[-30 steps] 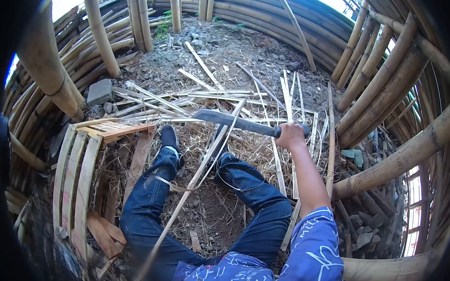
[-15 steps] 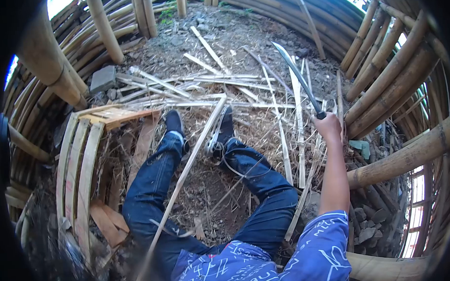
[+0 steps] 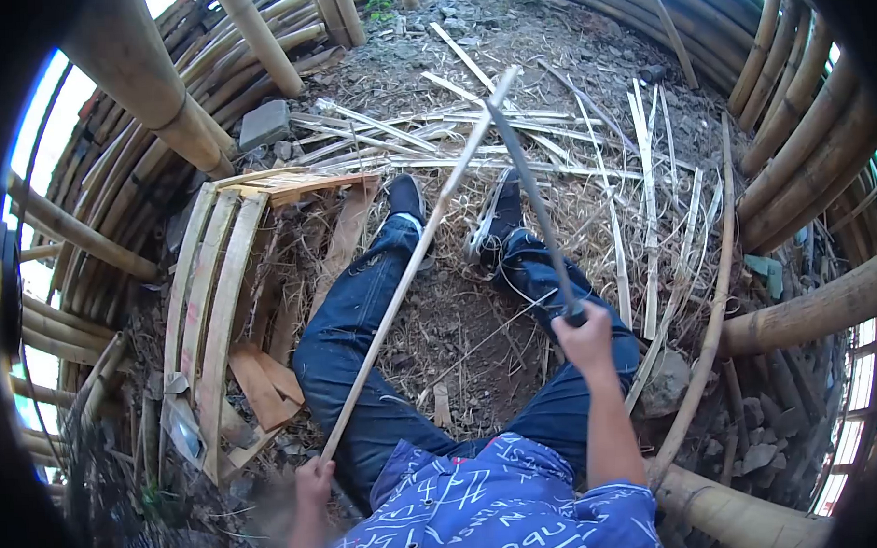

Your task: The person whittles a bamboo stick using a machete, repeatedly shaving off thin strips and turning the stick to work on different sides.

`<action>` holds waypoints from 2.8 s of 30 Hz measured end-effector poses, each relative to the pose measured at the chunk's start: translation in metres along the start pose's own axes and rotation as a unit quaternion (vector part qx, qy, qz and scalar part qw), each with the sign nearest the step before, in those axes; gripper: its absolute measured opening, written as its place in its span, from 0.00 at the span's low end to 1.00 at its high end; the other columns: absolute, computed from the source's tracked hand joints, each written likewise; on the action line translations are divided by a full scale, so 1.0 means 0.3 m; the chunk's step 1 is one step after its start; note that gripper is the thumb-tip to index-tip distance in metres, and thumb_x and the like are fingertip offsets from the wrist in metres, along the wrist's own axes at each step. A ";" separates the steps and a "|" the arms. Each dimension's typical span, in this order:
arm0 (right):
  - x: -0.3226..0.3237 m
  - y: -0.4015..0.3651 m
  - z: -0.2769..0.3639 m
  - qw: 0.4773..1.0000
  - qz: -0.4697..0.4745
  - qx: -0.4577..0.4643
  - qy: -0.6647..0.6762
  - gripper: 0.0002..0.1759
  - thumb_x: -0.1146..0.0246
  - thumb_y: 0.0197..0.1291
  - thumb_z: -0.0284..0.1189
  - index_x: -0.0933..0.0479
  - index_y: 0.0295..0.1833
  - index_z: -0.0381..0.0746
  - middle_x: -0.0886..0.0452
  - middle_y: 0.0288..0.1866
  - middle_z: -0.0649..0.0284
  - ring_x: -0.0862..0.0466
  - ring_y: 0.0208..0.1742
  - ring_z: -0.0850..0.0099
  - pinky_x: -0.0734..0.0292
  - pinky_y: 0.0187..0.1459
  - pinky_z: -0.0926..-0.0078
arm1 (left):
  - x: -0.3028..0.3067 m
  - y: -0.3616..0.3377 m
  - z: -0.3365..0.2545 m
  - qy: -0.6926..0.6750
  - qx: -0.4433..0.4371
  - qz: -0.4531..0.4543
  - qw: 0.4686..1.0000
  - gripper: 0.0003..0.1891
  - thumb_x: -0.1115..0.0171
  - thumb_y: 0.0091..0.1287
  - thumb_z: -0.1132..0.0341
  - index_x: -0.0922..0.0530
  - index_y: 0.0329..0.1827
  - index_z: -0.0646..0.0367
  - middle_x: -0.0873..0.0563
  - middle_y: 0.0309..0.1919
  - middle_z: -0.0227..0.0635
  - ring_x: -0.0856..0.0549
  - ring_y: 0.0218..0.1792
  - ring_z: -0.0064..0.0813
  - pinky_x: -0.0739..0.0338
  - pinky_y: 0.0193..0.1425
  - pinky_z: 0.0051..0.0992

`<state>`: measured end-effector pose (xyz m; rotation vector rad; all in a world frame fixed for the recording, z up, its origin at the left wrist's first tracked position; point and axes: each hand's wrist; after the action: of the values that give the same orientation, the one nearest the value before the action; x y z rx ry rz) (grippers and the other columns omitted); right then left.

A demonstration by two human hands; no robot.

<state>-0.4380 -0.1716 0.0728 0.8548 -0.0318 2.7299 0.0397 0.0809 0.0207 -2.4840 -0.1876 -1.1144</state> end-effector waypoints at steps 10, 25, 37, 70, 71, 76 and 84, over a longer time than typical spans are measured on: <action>-0.062 -0.167 0.106 0.992 0.049 -0.052 0.105 0.11 0.33 0.49 0.22 0.29 0.21 0.36 0.28 0.17 0.72 0.31 0.21 0.84 0.35 0.23 0.74 | -0.111 0.096 -0.112 -0.119 -0.044 -0.066 0.990 0.27 0.31 0.66 0.52 0.29 0.22 0.68 0.30 0.13 0.44 0.33 0.16 0.30 0.36 0.23 0.35; -0.104 -0.359 0.411 0.937 0.164 -0.083 0.298 0.10 0.31 0.58 0.23 0.26 0.28 0.38 0.24 0.19 0.69 0.26 0.16 0.81 0.33 0.19 0.81 | -0.022 0.122 -0.179 -0.060 -0.019 -0.020 0.998 0.26 0.33 0.67 0.49 0.23 0.26 0.69 0.21 0.20 0.54 0.18 0.24 0.53 0.27 0.31 0.42; -0.556 -0.402 0.301 0.967 0.234 -0.042 0.093 0.15 0.26 0.51 0.38 0.18 0.33 0.37 0.19 0.20 0.58 0.18 0.23 0.66 0.25 0.30 0.65 | 0.025 0.068 -0.322 -0.055 0.029 0.060 0.996 0.22 0.35 0.67 0.51 0.20 0.38 0.68 0.16 0.27 0.57 0.14 0.33 0.55 0.22 0.38 0.42; -0.695 -0.382 0.121 0.924 0.226 -0.161 0.261 0.09 0.29 0.51 0.22 0.25 0.27 0.36 0.22 0.22 0.69 0.24 0.23 0.81 0.29 0.27 0.76 | -0.054 -0.116 -1.108 -0.459 -0.494 0.432 0.599 0.21 0.36 0.66 0.62 0.23 0.59 0.63 0.20 0.53 0.53 0.21 0.56 0.50 0.30 0.65 0.44; -0.711 -0.390 0.096 0.924 0.227 -0.156 0.264 0.10 0.29 0.51 0.22 0.25 0.27 0.36 0.22 0.22 0.70 0.24 0.24 0.81 0.28 0.27 0.77 | -0.055 -0.119 -1.109 -0.462 -0.496 0.438 0.591 0.21 0.36 0.66 0.61 0.23 0.59 0.63 0.20 0.53 0.53 0.21 0.56 0.50 0.30 0.65 0.44; -0.707 -0.412 0.052 0.937 0.213 -0.144 0.238 0.11 0.29 0.52 0.22 0.26 0.27 0.36 0.22 0.22 0.70 0.24 0.24 0.82 0.28 0.29 0.77 | -0.044 -0.112 -1.097 -0.478 -0.493 0.457 0.565 0.21 0.36 0.66 0.61 0.23 0.59 0.63 0.20 0.53 0.53 0.21 0.56 0.50 0.29 0.65 0.44; -0.700 -0.407 0.037 0.928 0.210 -0.144 0.272 0.10 0.28 0.52 0.22 0.25 0.29 0.36 0.23 0.24 0.72 0.24 0.26 0.82 0.27 0.30 0.77 | -0.029 -0.097 -1.083 -0.472 -0.483 0.487 0.555 0.21 0.35 0.66 0.61 0.23 0.59 0.63 0.20 0.53 0.53 0.21 0.56 0.50 0.29 0.65 0.44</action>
<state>-0.2337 -0.1098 -0.0435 -0.0155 -0.5424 3.1411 -0.1967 -0.0284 0.2171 -2.8438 1.7197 0.9274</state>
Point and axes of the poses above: each hand's wrist, its own y-axis towards the middle knuckle, its own x-axis out of the back of the hand, z = x × y
